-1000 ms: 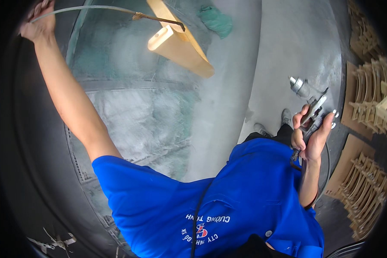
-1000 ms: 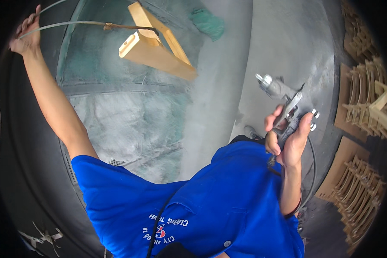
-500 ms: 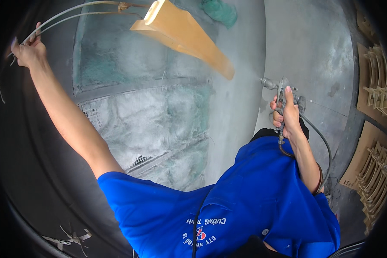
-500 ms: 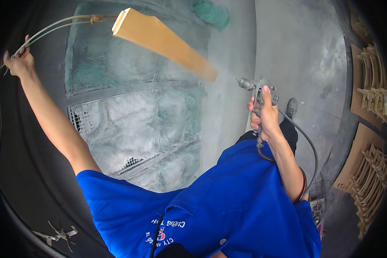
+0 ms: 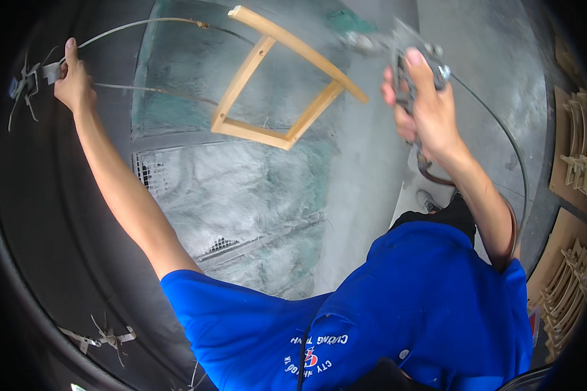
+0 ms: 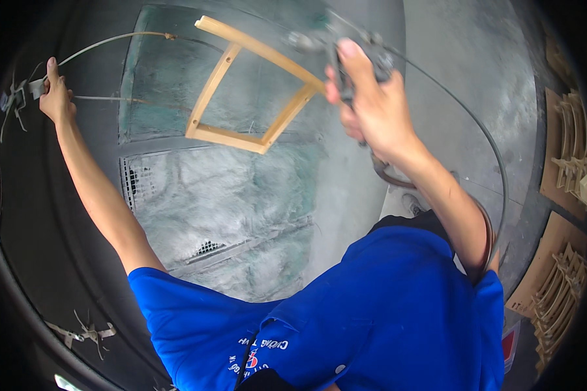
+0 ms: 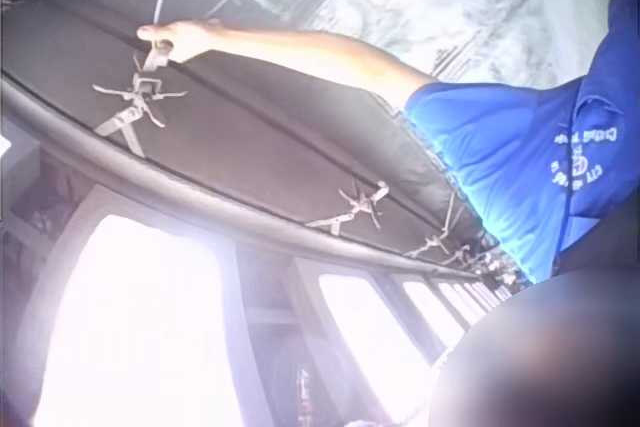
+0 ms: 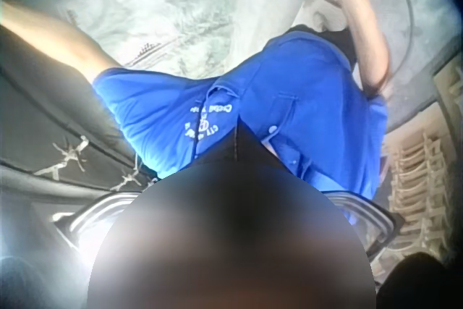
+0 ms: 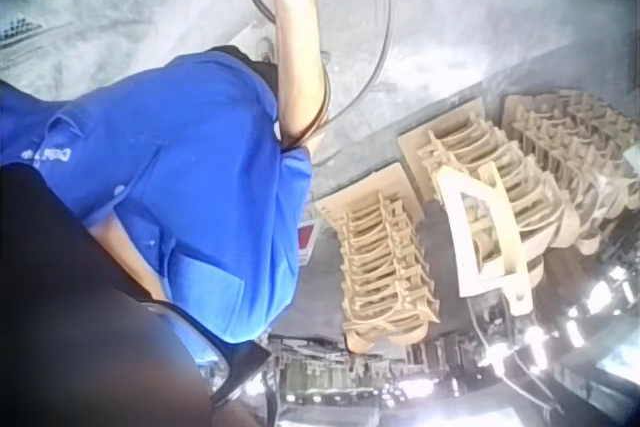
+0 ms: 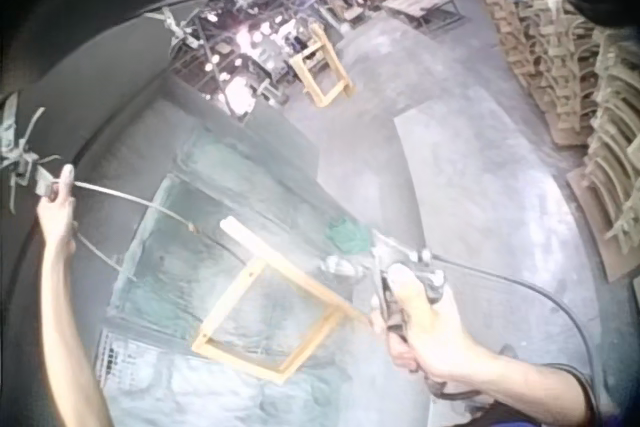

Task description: The person uses a spray gun to apply finish to wooden chair frames suspended from a conveyor. They rotate each frame to coat all sides, then move to the next unit. A coworker occasionally assists by handing over frames.

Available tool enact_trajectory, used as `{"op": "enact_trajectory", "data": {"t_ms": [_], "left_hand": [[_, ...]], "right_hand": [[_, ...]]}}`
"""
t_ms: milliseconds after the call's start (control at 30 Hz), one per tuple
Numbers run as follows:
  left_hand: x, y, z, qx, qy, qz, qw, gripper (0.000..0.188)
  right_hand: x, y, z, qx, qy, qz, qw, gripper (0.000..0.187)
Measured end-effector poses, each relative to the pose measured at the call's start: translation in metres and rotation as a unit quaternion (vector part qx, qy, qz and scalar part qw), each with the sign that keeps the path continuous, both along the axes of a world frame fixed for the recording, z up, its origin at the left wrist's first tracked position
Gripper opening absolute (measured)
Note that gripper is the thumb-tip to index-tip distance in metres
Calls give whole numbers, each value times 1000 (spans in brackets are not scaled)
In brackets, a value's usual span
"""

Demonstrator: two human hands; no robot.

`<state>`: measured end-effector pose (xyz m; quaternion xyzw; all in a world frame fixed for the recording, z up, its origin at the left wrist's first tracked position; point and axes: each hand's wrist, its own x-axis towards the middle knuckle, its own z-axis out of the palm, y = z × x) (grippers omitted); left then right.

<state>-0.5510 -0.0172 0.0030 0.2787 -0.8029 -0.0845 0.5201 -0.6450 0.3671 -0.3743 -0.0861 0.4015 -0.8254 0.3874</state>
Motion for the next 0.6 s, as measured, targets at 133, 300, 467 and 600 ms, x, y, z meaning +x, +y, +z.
{"op": "enact_trajectory", "data": {"t_ms": [133, 300, 467, 600], "left_hand": [[13, 13, 23, 141, -171, -45, 974, 58], [4, 9, 14, 292, -127, -341, 884, 35], [-10, 6, 20, 262, -47, -195, 944, 30], [-18, 3, 32, 304, -63, -247, 918, 28]], "right_hand": [[-24, -22, 18, -48, 46, 8, 998, 55], [-26, 15, -41, 124, 30, -8, 992, 52], [-16, 78, -118, 119, 41, -43, 991, 50], [-12, 100, -162, 206, 39, -49, 976, 50]]}}
